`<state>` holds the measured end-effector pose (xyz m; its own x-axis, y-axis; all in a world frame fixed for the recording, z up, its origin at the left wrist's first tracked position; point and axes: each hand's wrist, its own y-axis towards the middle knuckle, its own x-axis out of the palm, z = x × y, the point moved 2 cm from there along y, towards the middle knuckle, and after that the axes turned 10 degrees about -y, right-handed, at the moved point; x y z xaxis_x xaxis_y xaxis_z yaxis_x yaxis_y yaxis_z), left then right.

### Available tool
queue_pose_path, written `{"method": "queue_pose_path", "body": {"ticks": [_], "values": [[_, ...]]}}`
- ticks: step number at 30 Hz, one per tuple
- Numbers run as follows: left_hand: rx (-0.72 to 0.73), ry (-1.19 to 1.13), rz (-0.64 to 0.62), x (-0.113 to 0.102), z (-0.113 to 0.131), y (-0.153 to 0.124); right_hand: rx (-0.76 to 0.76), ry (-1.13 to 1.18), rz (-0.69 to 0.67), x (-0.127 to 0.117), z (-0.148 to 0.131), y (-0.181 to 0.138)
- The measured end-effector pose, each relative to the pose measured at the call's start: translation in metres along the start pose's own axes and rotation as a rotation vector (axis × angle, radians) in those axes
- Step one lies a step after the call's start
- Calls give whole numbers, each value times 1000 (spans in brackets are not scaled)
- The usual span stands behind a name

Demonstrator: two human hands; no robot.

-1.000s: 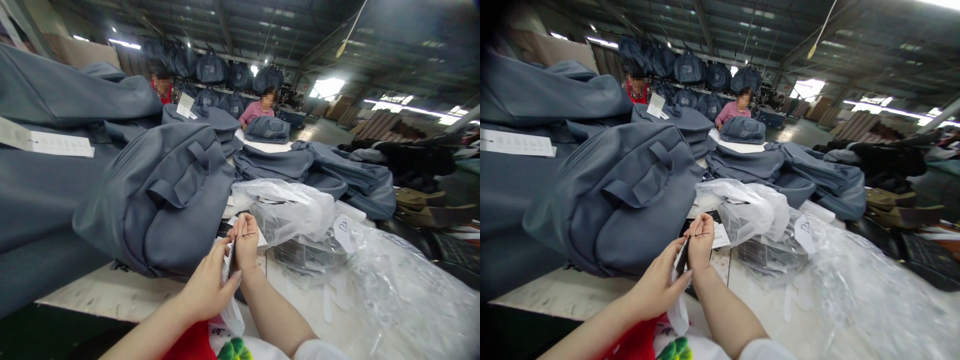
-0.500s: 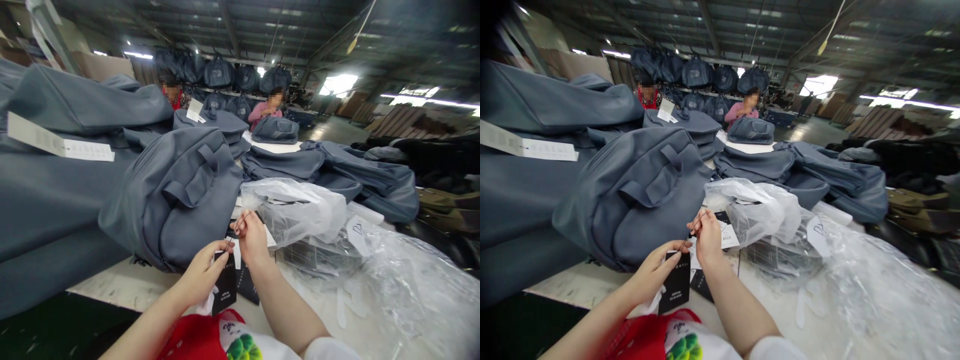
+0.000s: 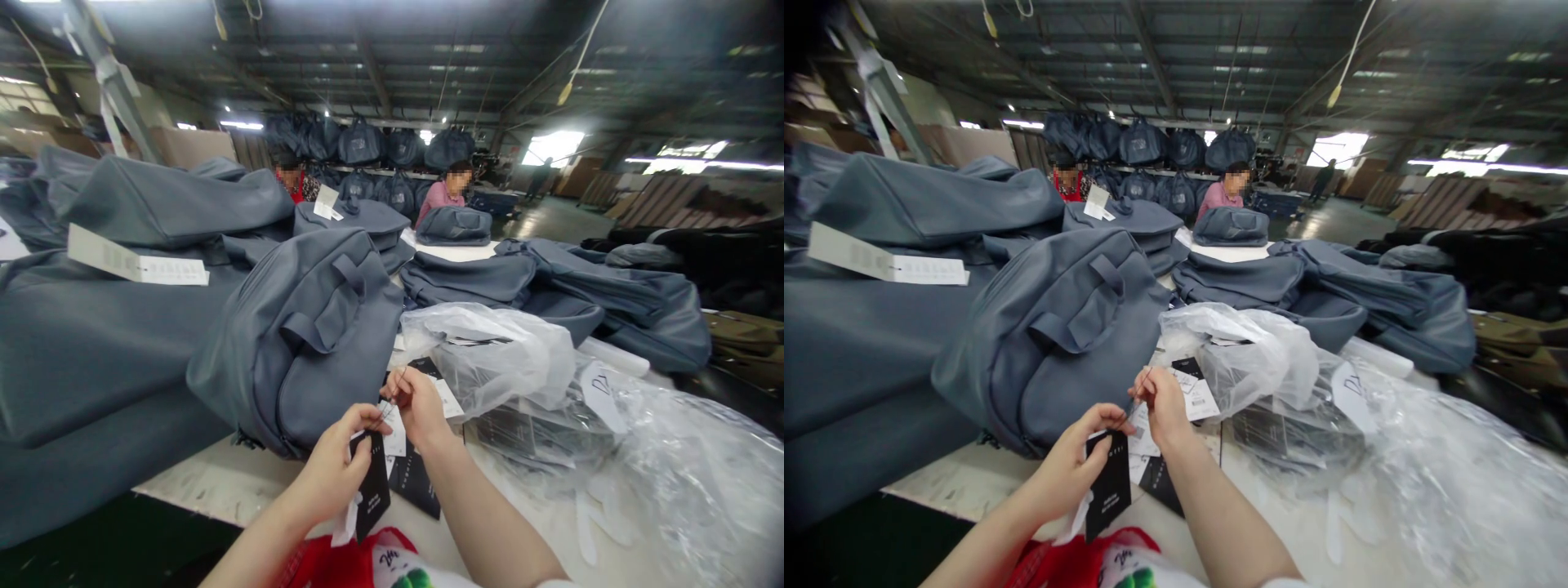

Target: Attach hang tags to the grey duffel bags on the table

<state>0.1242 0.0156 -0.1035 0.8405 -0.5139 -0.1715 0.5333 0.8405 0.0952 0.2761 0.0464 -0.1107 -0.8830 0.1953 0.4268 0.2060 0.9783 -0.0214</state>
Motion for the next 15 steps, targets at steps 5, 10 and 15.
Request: {"method": "queue_pose_path", "body": {"ticks": [5, 10, 15], "values": [[-42, -11, 35, -15, 18, -11, 158, 150, -258, 10, -17, 0], [-26, 185, 173, -38, 32, -28, 111, 183, -399, 37, -22, -8], [-134, 454, 192, -65, 62, -42, -9, 122, -619, 66, -27, -22]]}}
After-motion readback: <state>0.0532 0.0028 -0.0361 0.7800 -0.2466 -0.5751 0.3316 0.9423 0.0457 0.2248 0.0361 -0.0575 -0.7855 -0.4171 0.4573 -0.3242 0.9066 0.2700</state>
